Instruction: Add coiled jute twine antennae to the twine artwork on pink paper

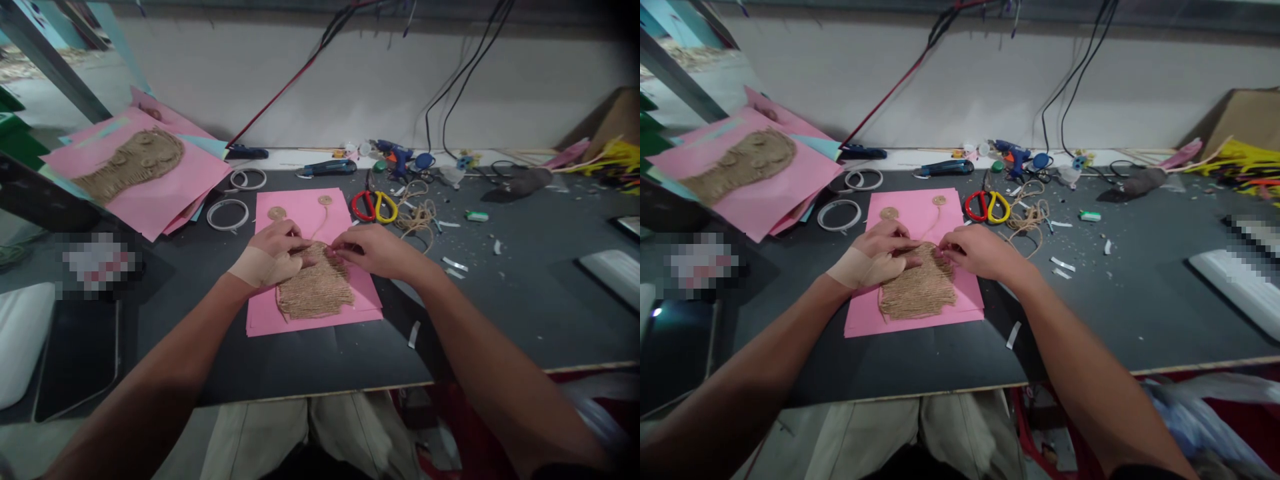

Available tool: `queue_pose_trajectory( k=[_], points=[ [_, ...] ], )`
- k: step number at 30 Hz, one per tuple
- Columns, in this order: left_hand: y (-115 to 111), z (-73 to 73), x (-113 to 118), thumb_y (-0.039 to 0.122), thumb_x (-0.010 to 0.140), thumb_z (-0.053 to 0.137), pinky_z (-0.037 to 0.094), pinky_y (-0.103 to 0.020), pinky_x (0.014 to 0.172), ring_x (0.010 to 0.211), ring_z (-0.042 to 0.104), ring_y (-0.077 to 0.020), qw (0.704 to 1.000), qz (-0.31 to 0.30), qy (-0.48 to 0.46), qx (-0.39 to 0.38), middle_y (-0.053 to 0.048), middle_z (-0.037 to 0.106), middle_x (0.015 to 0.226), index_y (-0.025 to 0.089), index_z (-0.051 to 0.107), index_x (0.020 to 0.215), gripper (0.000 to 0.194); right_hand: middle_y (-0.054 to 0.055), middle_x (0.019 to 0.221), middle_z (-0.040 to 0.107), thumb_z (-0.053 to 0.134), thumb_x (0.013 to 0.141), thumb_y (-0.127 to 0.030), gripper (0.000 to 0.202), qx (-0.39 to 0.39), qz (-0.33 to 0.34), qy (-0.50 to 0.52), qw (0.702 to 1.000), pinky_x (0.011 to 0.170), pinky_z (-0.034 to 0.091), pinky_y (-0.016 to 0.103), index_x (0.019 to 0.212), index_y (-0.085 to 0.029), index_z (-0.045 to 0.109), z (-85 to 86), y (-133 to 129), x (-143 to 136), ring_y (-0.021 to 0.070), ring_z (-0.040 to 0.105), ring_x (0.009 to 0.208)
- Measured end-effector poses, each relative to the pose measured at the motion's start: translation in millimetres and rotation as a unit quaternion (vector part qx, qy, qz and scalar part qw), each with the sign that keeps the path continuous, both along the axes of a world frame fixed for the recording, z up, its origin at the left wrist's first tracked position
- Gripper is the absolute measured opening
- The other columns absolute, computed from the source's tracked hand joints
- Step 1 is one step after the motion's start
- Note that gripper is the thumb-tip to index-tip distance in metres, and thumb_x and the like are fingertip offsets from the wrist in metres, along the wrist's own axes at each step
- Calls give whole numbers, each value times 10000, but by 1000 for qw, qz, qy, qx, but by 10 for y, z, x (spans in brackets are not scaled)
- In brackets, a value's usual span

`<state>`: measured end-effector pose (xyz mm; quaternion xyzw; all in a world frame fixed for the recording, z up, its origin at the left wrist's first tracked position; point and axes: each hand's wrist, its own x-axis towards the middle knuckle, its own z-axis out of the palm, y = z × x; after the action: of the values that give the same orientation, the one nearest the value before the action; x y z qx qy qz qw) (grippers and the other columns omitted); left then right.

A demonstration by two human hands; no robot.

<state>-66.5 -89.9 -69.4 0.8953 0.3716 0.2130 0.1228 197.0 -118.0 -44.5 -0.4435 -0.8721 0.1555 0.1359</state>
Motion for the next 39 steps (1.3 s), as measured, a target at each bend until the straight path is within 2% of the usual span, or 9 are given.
queue_pose_trajectory(
  k=[5,11,22,28,33,39],
  points=[
    [-14,5,19,403,889,790,535,-395,921,1028,646,-247,1000,-20,-7,11,-116,680,1122,162,822,1049,291,70,983,797,628,983,-199,186,-8,0,-7,1000,801,509,341,1079,-201,788,13,-4,-5,217,718,919],
    [-25,45,49,396,907,750,536,-401,920,1003,649,-243,1000,-24,-5,6,-108,685,1120,173,805,1025,258,72,985,799,622,989,-202,191,-10,5,-5,1000,801,514,354,1085,-199,787,2,7,6,224,720,921],
    [2,34,50,384,901,763,541,-405,908,989,649,-253,999,-44,-4,28,-121,678,1088,130,786,1068,305,73,986,793,613,987,-214,206,-15,-2,-10,1000,785,490,344,1092,-216,790,0,12,6,222,706,910],
    [-40,103,38,389,872,807,542,-377,868,951,648,-235,1000,-19,-15,21,-100,676,1066,134,740,1069,328,71,967,784,602,996,-235,206,-20,-3,6,1000,759,474,327,1083,-209,787,-3,9,12,204,686,866],
    [-20,74,19,407,873,810,537,-412,948,1054,662,-265,999,-22,-20,18,-123,687,1133,148,784,1037,307,74,953,779,609,988,-225,201,-22,-5,9,1000,752,466,313,1079,-208,786,-19,12,21,196,682,854],
    [18,52,16,435,838,846,555,-426,914,1016,676,-269,1000,-21,-3,19,-118,707,1113,153,808,1021,338,67,932,773,607,995,-227,183,-18,3,25,1000,737,450,295,1043,-202,782,-32,16,29,179,672,834]
  ],
)
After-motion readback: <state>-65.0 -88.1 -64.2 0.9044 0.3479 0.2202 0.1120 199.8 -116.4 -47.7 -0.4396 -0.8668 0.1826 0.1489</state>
